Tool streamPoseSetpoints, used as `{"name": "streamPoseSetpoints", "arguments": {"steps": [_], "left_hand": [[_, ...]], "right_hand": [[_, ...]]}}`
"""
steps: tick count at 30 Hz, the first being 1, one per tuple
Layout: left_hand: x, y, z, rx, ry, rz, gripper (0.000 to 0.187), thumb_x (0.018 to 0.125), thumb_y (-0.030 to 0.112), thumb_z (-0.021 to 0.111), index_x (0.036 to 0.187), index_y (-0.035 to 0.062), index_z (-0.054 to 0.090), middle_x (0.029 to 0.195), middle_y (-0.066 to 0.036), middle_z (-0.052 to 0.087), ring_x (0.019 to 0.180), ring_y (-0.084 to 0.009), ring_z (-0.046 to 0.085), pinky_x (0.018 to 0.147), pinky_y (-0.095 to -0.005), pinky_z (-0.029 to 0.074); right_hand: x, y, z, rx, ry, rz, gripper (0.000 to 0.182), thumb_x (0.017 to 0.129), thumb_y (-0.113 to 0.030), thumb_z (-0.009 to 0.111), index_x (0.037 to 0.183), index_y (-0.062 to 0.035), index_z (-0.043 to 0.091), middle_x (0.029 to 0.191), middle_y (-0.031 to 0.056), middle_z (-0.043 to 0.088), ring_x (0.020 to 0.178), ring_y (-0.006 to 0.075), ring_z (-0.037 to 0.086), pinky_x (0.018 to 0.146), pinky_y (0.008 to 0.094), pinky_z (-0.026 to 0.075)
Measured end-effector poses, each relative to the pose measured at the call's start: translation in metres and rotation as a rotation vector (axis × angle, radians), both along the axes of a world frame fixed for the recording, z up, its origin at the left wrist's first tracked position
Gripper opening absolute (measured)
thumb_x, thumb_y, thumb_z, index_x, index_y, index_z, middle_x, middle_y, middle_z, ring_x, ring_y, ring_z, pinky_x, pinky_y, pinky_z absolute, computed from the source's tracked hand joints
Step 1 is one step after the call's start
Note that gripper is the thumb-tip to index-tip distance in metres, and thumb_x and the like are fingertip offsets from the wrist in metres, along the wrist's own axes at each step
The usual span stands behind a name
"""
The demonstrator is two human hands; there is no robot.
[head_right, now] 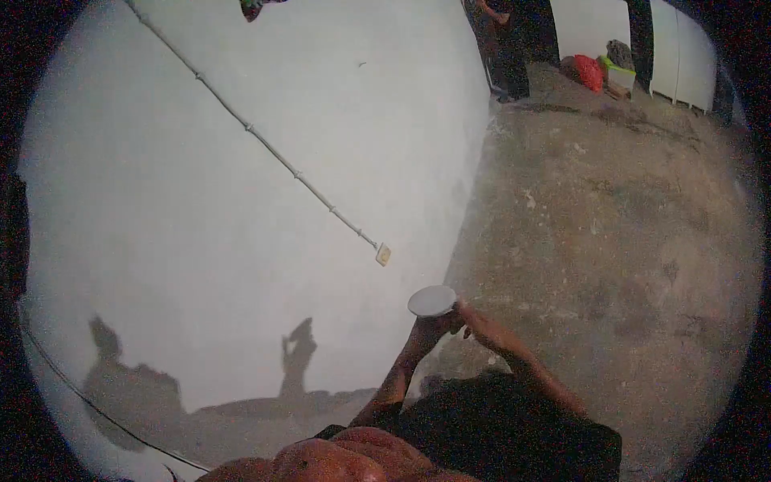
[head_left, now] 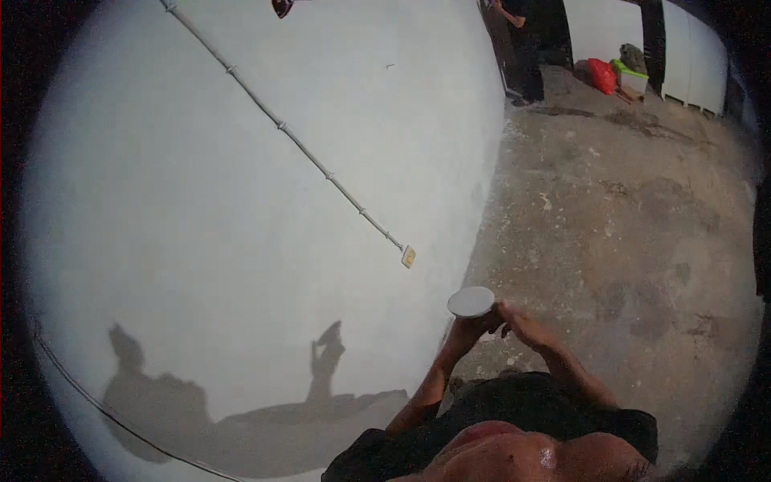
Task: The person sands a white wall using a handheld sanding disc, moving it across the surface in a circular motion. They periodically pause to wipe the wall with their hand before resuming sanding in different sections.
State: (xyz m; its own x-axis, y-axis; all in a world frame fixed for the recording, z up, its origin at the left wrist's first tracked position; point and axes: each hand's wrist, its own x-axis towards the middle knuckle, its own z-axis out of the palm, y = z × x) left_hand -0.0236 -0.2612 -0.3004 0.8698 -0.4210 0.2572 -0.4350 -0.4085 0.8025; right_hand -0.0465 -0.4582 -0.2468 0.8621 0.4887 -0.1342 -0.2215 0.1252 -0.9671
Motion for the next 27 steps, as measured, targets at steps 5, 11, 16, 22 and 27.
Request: {"name": "streamPoseSetpoints", "arguments": {"steps": [5, 11, 16, 22, 27], "left_hand": [[-0.003, 0.034, -0.010, -0.293, 0.521, 0.228, 0.044, 0.089, 0.031, 0.077, 0.117, 0.0004, 0.062, 0.105, -0.006, 0.067, 0.097, -0.0180, 0.059, 0.087, -0.0355, 0.049], [-0.108, 0.173, 0.109, -0.049, 0.521, 0.930, 0.072, 0.086, 0.041, 0.077, 0.143, 0.0084, 0.049, 0.139, -0.013, 0.056, 0.130, -0.0284, 0.047, 0.112, -0.0412, 0.037], [-0.156, 0.226, 0.184, -0.309, 0.091, 1.536, 0.090, 0.087, 0.033, 0.073, 0.155, 0.0036, 0.023, 0.152, -0.017, 0.041, 0.135, -0.0299, 0.045, 0.114, -0.0473, 0.034], [-0.280, 0.348, 0.199, 0.429, -0.257, 2.070, 0.068, 0.095, 0.029, 0.063, 0.151, 0.0059, 0.030, 0.143, -0.013, 0.049, 0.122, -0.0274, 0.052, 0.112, -0.0461, 0.037], [-0.296, 0.379, 0.211, 0.895, -1.073, 1.924, 0.057, 0.095, 0.022, 0.064, 0.142, 0.0012, 0.039, 0.125, -0.012, 0.055, 0.103, -0.0254, 0.057, 0.099, -0.0425, 0.046]], "right_hand": [[0.007, -0.018, 0.060, -0.701, -0.355, 0.321, 0.062, 0.102, -0.057, 0.042, 0.136, -0.0068, 0.056, 0.126, 0.0163, 0.064, 0.112, 0.0304, 0.063, 0.097, 0.0446, 0.048], [-0.058, -0.196, 0.172, -0.590, -0.732, -0.003, 0.037, 0.093, -0.037, 0.070, 0.110, -0.0041, 0.066, 0.097, 0.0103, 0.071, 0.090, 0.0245, 0.069, 0.079, 0.0388, 0.055], [-0.122, -0.252, 0.238, -0.933, -0.870, -0.445, 0.034, 0.093, -0.035, 0.069, 0.108, -0.0039, 0.064, 0.095, 0.0090, 0.069, 0.086, 0.0220, 0.067, 0.075, 0.0366, 0.054], [-0.057, -0.317, 0.291, -1.283, -0.974, -0.726, 0.031, 0.094, -0.032, 0.068, 0.105, -0.0037, 0.062, 0.092, 0.0075, 0.067, 0.080, 0.0189, 0.064, 0.070, 0.0339, 0.052], [0.056, -0.401, 0.367, -1.462, -1.086, -0.862, 0.028, 0.095, -0.029, 0.067, 0.102, -0.0035, 0.061, 0.090, 0.0063, 0.065, 0.075, 0.0164, 0.062, 0.065, 0.0317, 0.051]]}}
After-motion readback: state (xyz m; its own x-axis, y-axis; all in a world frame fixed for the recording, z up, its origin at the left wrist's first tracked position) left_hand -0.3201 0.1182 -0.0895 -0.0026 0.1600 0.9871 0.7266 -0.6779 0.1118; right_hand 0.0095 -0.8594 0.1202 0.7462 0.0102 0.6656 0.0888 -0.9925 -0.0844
